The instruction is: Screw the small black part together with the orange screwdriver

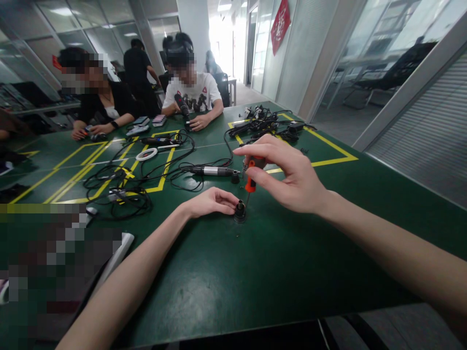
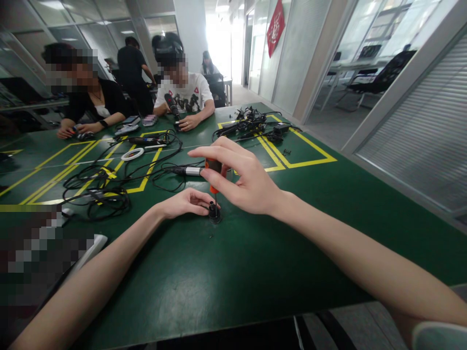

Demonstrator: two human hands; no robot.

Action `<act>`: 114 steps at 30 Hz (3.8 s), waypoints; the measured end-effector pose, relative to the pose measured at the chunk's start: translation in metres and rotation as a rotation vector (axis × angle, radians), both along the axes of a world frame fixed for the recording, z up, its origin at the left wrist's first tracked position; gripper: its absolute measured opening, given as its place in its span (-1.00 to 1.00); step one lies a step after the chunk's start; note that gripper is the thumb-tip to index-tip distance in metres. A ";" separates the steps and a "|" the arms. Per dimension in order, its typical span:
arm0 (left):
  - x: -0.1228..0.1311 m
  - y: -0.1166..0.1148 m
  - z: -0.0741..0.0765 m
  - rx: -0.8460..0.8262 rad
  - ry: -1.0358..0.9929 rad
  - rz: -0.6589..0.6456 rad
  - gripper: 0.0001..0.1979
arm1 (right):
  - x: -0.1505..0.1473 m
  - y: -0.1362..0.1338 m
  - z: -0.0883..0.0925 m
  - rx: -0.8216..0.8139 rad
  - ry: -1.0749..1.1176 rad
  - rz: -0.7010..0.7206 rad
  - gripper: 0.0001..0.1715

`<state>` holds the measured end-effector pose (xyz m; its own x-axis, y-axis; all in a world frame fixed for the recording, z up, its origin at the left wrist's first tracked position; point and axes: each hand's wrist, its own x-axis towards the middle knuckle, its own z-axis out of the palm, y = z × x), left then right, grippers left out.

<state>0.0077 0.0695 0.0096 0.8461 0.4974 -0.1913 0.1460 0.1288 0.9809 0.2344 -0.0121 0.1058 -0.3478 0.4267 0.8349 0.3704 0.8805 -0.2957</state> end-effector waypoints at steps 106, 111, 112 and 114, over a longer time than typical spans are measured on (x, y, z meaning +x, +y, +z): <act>0.013 -0.007 -0.002 0.061 -0.017 0.008 -0.66 | -0.009 -0.010 -0.007 -0.161 0.176 0.049 -0.88; 0.015 -0.007 0.002 0.096 0.010 -0.015 -0.61 | -0.010 -0.009 -0.010 -0.172 0.204 0.053 -0.82; 0.015 -0.007 0.002 0.106 0.013 -0.022 -0.60 | -0.010 -0.008 -0.010 -0.170 0.203 0.063 -0.81; 0.015 -0.008 0.002 0.128 0.017 -0.033 -0.59 | -0.010 -0.008 -0.010 -0.161 0.199 0.076 -0.80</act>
